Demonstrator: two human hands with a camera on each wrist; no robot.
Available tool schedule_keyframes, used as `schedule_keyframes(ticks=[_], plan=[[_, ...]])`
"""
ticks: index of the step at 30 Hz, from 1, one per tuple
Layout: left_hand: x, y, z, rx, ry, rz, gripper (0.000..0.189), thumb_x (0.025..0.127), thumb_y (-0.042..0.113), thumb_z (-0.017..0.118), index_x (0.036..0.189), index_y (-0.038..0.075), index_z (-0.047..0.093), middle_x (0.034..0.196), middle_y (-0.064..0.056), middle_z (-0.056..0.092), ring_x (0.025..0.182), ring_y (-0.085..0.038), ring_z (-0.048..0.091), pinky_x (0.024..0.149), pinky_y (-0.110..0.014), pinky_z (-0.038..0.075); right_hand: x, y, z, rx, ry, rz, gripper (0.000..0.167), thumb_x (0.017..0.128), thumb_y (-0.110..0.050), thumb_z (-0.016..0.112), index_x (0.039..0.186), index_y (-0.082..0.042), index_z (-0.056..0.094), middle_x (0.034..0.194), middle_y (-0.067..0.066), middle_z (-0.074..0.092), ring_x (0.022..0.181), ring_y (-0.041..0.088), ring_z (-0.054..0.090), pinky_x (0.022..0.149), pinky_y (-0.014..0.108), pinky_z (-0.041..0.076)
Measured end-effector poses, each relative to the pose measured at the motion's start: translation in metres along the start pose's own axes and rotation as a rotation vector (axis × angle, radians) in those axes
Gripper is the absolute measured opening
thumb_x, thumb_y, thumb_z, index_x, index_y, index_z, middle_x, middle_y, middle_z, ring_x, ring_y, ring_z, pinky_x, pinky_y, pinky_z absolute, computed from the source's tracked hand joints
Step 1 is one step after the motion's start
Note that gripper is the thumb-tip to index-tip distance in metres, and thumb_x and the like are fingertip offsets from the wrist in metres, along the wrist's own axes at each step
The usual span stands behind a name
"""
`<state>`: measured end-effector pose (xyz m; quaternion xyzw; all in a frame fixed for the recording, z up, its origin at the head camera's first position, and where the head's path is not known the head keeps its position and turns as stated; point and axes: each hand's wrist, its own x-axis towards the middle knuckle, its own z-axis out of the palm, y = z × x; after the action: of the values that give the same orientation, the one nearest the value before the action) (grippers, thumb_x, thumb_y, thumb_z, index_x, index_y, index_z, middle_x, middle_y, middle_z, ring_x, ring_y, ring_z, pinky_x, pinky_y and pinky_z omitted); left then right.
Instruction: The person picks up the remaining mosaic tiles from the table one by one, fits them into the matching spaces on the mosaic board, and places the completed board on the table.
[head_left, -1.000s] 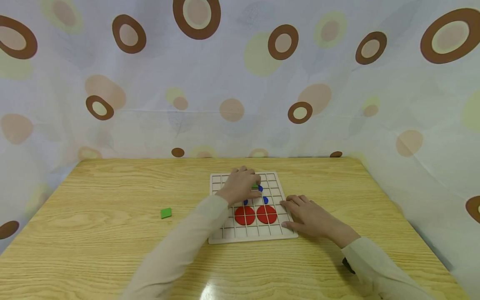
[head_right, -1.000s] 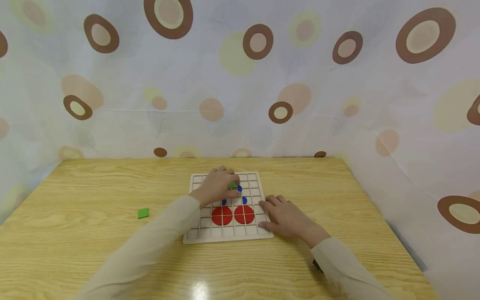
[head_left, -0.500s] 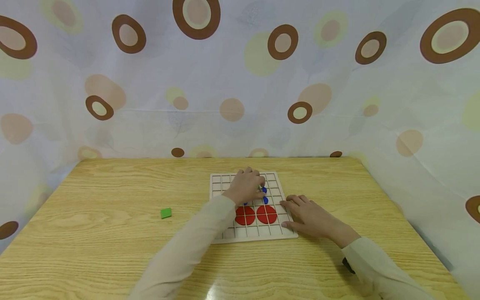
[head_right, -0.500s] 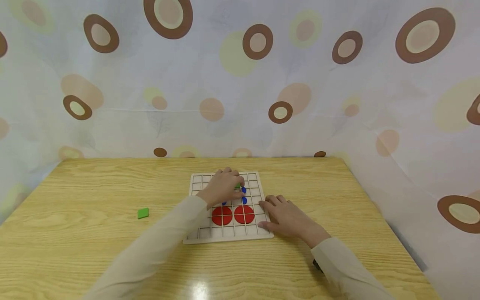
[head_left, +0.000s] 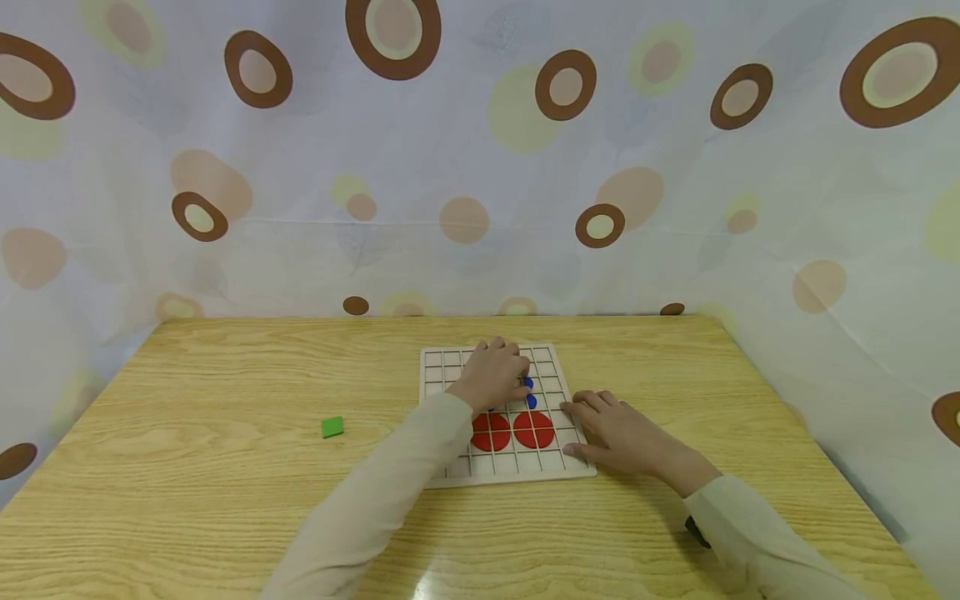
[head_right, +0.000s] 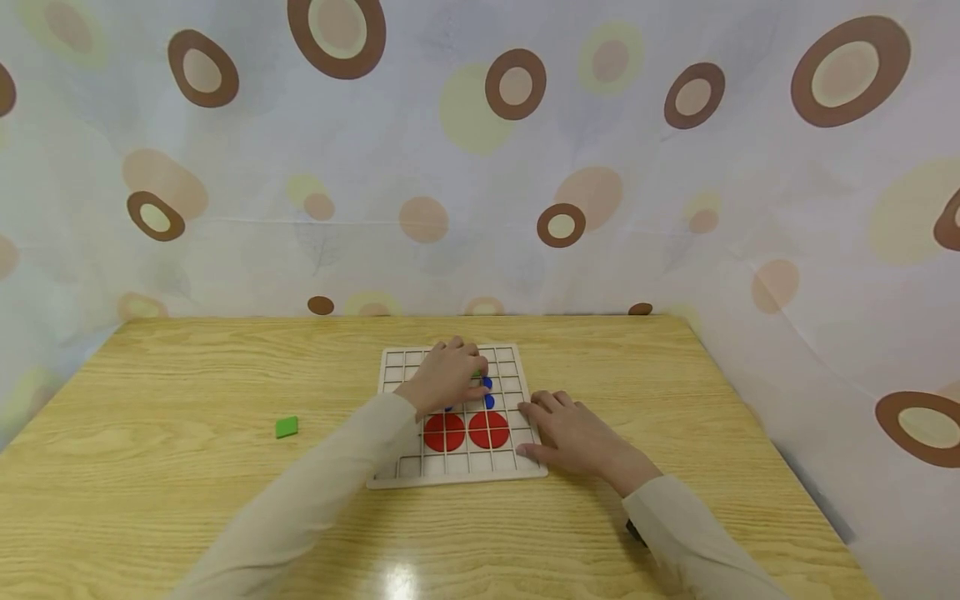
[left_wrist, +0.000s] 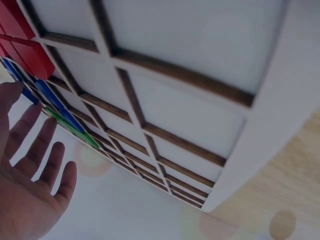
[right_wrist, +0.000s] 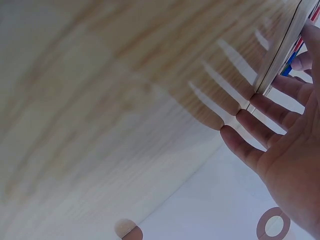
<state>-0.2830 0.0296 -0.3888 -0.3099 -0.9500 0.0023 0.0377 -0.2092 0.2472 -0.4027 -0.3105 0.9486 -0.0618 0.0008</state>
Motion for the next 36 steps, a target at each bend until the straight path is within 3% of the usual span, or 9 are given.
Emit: schedule_keyframes(ticks=[16, 36], plan=[[0.0003, 0.0, 0.0016, 0.042, 0.006, 0.005, 0.03, 0.087, 0.046, 0.055, 0.106, 0.025, 0.064, 0.112, 0.003, 0.058, 0.11, -0.021, 0.05, 0.101, -0.045, 0.037, 0.0004, 0.0003, -0.0002, -0.006, -0.003, -0.002, 0.061, 0.086, -0.051, 0.053, 0.132, -0.01, 0.047, 0.129, 0.012, 0.048, 0.117, 0.03, 0.045, 0.093, 0.05, 0.041], [-0.0018, -0.0035, -0.0015, 0.025, 0.001, 0.032, 0.027, 0.089, 0.042, 0.054, 0.109, 0.028, 0.065, 0.113, 0.004, 0.059, 0.109, -0.02, 0.049, 0.1, -0.042, 0.038, 0.0011, 0.0004, 0.0002, 0.009, -0.02, 0.007, 0.061, 0.087, -0.049, 0.053, 0.133, -0.011, 0.045, 0.132, 0.012, 0.046, 0.119, 0.03, 0.044, 0.095, 0.05, 0.04]])
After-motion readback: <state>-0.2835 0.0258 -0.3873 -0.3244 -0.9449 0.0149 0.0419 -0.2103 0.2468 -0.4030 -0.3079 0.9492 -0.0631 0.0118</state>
